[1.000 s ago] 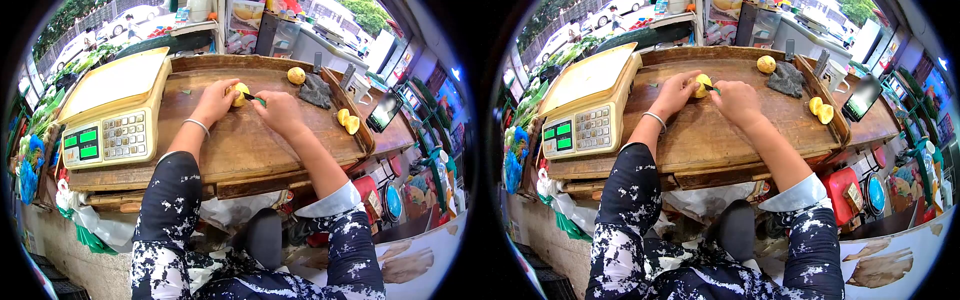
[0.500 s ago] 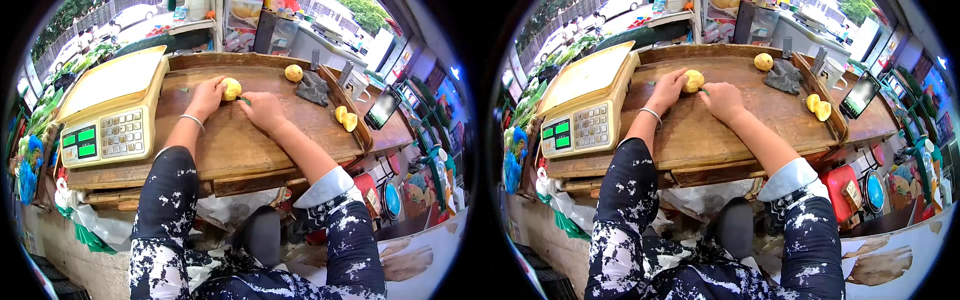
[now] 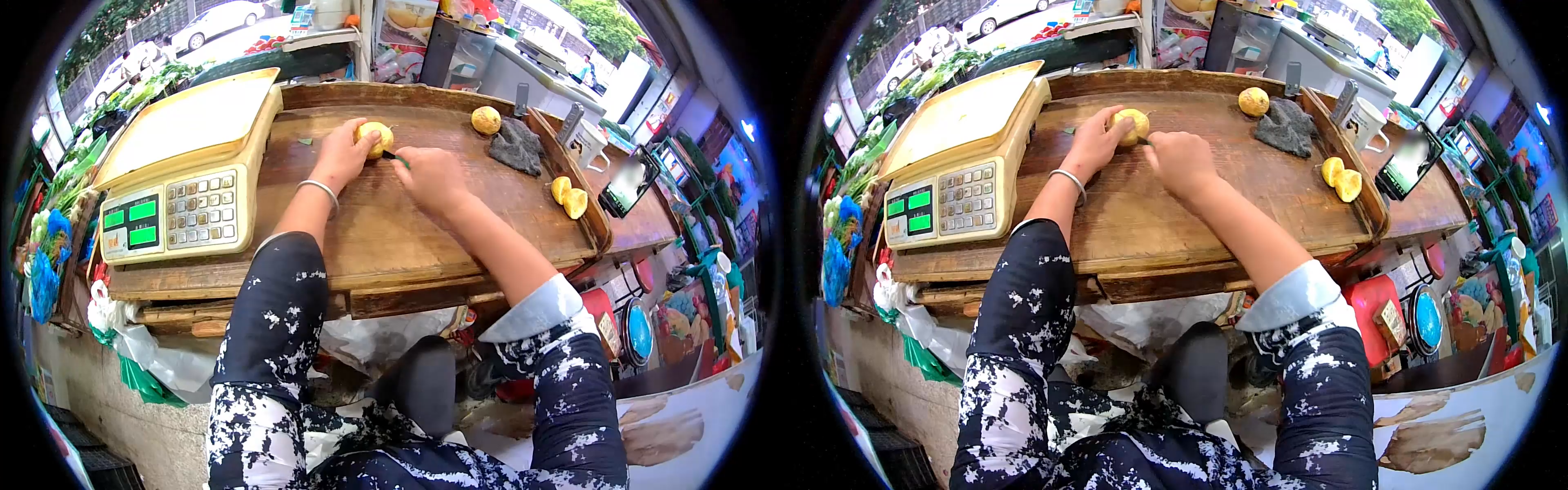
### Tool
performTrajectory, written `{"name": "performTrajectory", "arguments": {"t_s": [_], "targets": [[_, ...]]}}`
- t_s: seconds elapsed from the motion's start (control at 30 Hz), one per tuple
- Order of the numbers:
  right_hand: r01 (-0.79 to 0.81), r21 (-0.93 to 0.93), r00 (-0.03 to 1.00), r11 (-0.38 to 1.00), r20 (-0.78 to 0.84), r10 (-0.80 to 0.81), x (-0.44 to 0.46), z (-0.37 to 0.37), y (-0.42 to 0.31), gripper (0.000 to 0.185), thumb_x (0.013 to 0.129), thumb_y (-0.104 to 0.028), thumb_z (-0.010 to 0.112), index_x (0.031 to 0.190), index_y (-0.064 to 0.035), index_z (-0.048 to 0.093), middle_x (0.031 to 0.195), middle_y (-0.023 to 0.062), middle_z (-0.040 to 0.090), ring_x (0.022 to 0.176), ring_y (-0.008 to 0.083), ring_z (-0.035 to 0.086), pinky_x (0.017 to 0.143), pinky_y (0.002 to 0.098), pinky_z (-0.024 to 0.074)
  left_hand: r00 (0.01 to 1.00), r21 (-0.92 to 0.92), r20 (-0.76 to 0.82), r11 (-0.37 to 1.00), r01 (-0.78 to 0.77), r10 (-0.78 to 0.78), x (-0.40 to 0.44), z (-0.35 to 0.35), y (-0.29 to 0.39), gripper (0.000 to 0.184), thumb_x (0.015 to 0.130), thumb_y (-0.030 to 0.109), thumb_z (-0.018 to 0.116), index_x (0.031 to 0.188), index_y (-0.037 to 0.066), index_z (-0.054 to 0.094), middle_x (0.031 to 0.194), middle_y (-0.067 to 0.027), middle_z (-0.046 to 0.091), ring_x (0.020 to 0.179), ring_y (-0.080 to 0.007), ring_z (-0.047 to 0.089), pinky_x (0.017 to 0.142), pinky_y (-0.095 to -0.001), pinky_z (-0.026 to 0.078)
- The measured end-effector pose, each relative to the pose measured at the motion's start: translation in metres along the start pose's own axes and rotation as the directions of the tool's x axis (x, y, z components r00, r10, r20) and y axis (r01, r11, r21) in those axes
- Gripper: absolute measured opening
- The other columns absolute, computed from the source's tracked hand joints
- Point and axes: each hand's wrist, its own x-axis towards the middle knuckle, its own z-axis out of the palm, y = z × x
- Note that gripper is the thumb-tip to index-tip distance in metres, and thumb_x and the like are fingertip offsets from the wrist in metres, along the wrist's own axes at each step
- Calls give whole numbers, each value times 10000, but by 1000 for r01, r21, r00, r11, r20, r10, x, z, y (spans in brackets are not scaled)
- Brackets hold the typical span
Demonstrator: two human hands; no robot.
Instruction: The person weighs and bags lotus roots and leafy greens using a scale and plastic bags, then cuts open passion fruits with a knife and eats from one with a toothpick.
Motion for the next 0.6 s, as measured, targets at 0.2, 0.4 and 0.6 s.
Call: {"name": "performTrajectory", "arguments": {"t_s": [0.2,0.4,0.6], "targets": [[31,24,997,999,-69,-30,-9,-4,4,201,844,-274,555,846,-85,626,723,131,630,698,316,616,624,423,482,995,33,-4,995,-98,98,5,0,-11,442,866,295,597,1193,5,531,1115,-184,605,1029,-266,576,869,-331,437],[-215,-238,966,947,-194,170,-41,-60,51,223,838,-315,584,968,-137,612,738,85,633,712,262,618,613,391,473,992,-171,53,979,-108,118,1,0,-4,483,743,221,716,1164,40,564,1076,-189,599,1011,-280,579,874,-345,451],[-175,-516,984,838,-107,140,-61,-51,113,236,824,-332,599,972,-149,610,816,77,593,839,265,574,732,394,433,990,-200,118,979,-47,72,-3,-5,7,541,603,152,807,1082,21,591,1018,-124,641,919,-217,620,827,-305,484]]}}
